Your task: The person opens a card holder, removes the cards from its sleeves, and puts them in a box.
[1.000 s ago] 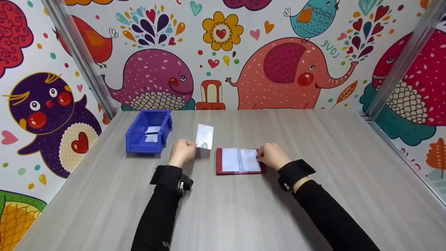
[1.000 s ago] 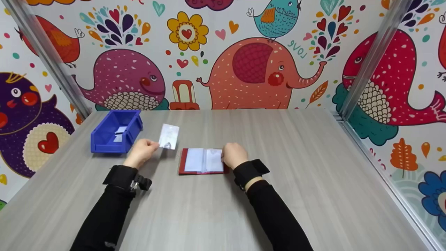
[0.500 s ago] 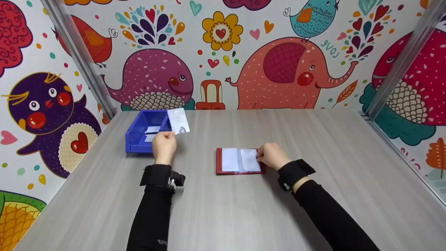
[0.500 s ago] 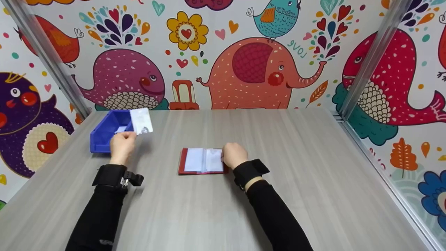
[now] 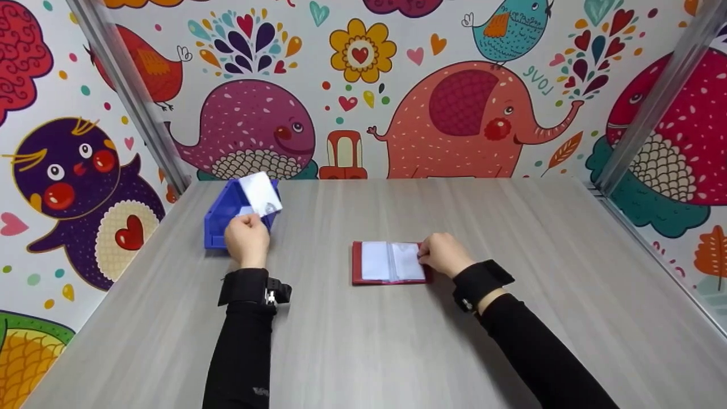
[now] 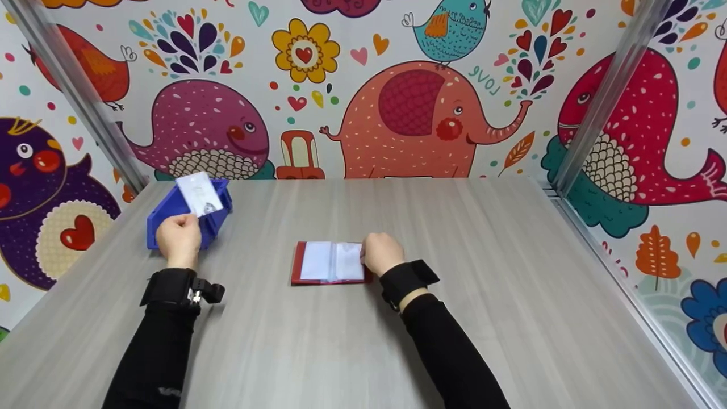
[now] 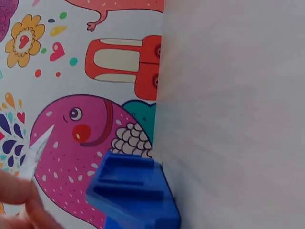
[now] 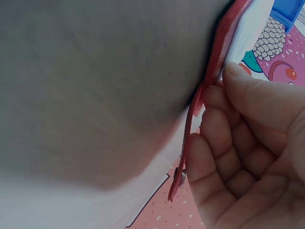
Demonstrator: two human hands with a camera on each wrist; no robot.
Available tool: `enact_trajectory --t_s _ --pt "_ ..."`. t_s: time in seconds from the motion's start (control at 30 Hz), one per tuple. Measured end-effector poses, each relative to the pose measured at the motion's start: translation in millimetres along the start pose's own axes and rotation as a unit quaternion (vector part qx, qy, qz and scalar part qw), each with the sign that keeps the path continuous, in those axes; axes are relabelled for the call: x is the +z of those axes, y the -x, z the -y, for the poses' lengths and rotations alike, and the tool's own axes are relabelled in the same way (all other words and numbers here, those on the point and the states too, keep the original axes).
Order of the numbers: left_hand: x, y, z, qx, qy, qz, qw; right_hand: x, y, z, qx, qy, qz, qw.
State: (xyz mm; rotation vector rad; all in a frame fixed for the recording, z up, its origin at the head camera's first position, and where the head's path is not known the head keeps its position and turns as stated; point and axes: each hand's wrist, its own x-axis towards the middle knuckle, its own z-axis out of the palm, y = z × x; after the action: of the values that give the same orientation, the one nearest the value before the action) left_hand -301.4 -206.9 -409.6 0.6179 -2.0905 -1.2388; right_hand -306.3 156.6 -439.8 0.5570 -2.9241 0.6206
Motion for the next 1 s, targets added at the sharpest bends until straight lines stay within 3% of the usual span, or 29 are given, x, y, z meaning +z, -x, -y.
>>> enact_trajectory --t_s 0.13,0.43,0.7,1.0 --pt "-2.2 -1.7 5.1 -0.022 0.020 -0.042 0.9987 -0.3 0.4 0.5 -0.002 0.002 0.000 1.0000" --pt "-7.7 -6.3 14.3 -0.046 0.028 -0.087 0.9947 -0.2 -0.2 0.2 -0.001 0.004 -0.001 1.0000" --pt "-12.0 -9.4 22.9 -0.088 0.013 -0.076 0.9931 -0.9 -0.3 -1.1 -0.012 0.006 -0.007 0.9999" --pt "-14.1 -12.8 33.0 -0.091 -0.008 -0.071 0.9933 0.0 -0.9 -2.1 -0.009 0.001 -0.005 0.9999"
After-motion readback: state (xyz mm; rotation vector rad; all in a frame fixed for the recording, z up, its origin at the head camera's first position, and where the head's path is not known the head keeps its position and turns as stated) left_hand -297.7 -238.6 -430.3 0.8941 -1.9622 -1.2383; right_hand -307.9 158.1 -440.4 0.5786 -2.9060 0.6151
